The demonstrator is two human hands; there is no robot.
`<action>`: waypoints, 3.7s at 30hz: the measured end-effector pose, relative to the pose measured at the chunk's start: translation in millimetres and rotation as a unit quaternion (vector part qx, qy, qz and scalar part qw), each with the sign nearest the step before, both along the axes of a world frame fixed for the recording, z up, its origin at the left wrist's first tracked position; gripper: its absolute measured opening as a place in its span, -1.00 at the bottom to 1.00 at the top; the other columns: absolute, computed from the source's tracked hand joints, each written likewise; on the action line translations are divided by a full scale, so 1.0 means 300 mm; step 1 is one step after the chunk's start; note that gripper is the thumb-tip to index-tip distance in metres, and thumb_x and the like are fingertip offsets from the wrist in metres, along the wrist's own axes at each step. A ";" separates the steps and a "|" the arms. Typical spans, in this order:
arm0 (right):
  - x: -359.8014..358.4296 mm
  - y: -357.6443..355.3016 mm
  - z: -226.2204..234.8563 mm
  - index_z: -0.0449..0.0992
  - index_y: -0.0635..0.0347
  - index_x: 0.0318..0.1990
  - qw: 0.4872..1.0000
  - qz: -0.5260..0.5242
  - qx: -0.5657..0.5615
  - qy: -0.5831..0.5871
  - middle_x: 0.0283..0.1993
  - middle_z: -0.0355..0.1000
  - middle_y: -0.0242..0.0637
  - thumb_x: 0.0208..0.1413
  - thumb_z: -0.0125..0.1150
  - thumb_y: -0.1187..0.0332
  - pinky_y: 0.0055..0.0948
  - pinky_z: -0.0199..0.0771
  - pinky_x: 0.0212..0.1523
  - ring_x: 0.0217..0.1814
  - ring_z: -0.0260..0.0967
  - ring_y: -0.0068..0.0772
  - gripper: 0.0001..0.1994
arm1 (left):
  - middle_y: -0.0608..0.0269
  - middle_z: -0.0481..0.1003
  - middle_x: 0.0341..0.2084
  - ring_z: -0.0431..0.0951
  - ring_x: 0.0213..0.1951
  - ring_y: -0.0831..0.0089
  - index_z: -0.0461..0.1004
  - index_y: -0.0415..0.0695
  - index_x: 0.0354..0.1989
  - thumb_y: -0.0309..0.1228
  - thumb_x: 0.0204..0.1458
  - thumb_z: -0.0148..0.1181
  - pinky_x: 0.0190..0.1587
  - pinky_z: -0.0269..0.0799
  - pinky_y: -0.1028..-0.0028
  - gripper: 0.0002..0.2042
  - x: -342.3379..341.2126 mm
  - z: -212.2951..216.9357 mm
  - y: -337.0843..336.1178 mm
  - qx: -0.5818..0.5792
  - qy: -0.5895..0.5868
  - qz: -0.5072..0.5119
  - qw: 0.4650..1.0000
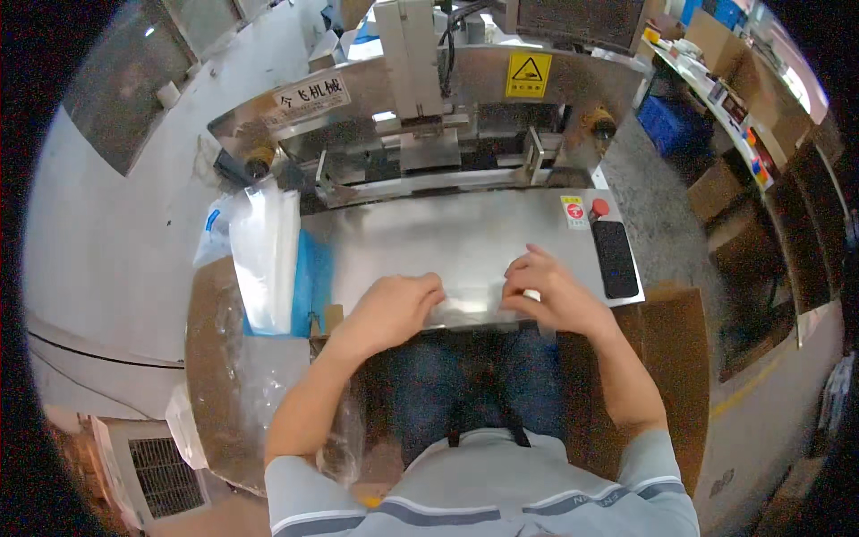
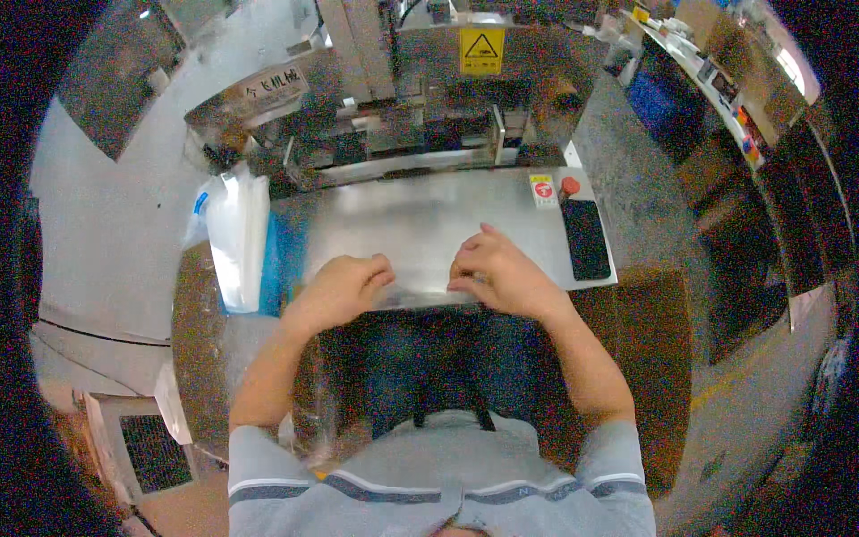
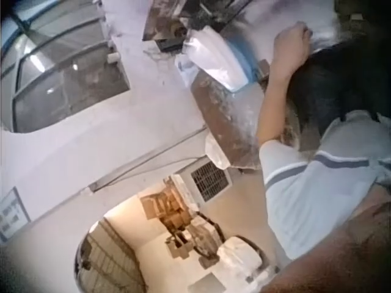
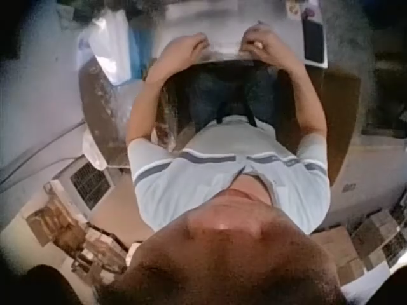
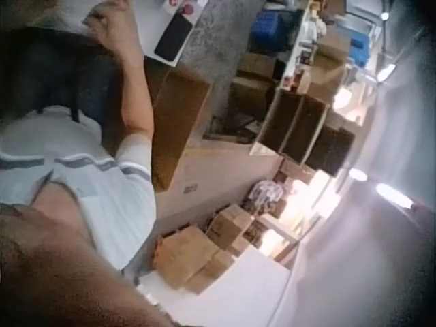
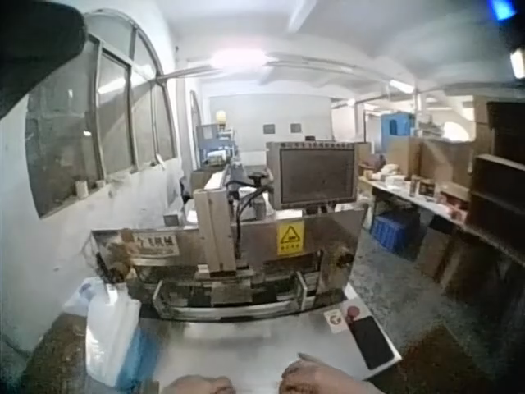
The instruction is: Wrapping small boxes with plastic film using a machine and placing them into a larger container.
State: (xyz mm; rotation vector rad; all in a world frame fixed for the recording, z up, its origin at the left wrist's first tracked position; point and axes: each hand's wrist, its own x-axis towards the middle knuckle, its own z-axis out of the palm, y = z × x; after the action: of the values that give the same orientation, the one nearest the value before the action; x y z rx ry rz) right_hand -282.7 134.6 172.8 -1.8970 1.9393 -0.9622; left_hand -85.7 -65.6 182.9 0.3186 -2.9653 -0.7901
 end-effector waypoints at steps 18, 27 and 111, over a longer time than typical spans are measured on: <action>-0.639 -0.693 -0.234 0.58 0.33 -0.23 0.988 -0.132 0.079 0.023 -0.25 0.53 0.09 0.09 0.15 0.31 -0.13 0.48 -0.14 -0.17 0.52 0.08 -0.75 | 0.33 0.52 -0.56 0.50 -0.52 0.50 0.53 -0.16 -0.46 0.13 -0.08 0.37 -0.40 0.49 0.48 -0.49 -0.710 -0.303 -0.810 0.266 -0.025 0.058 0.962; -0.349 -0.675 -0.267 0.32 0.25 0.24 0.940 -0.179 0.023 0.291 0.26 0.32 0.04 0.11 0.21 0.20 -0.01 0.22 0.31 0.35 0.20 0.09 -0.44 | -0.22 0.55 -0.21 0.53 -0.08 -0.12 0.45 -0.32 0.02 -0.24 0.00 0.28 0.01 0.41 0.06 -0.53 -0.535 -0.266 -0.441 -0.068 0.132 0.181 0.972; -0.033 -0.075 -0.230 0.15 0.42 0.34 0.820 -0.136 0.020 -0.556 0.18 0.40 -0.08 -0.19 0.56 0.32 -0.31 0.39 0.20 0.17 0.40 -0.27 -0.08 | -0.10 0.53 -0.08 0.58 -0.10 0.03 0.36 -0.28 0.18 -0.02 0.22 0.06 0.00 0.51 0.22 -0.43 -0.292 -0.430 -0.282 0.265 0.228 0.320 0.881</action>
State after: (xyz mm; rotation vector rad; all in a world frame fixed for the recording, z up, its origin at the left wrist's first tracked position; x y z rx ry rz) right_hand -292.5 112.0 103.8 -0.6376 1.4123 -1.5823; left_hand -173.3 -150.3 53.8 0.9214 -1.9628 -1.3134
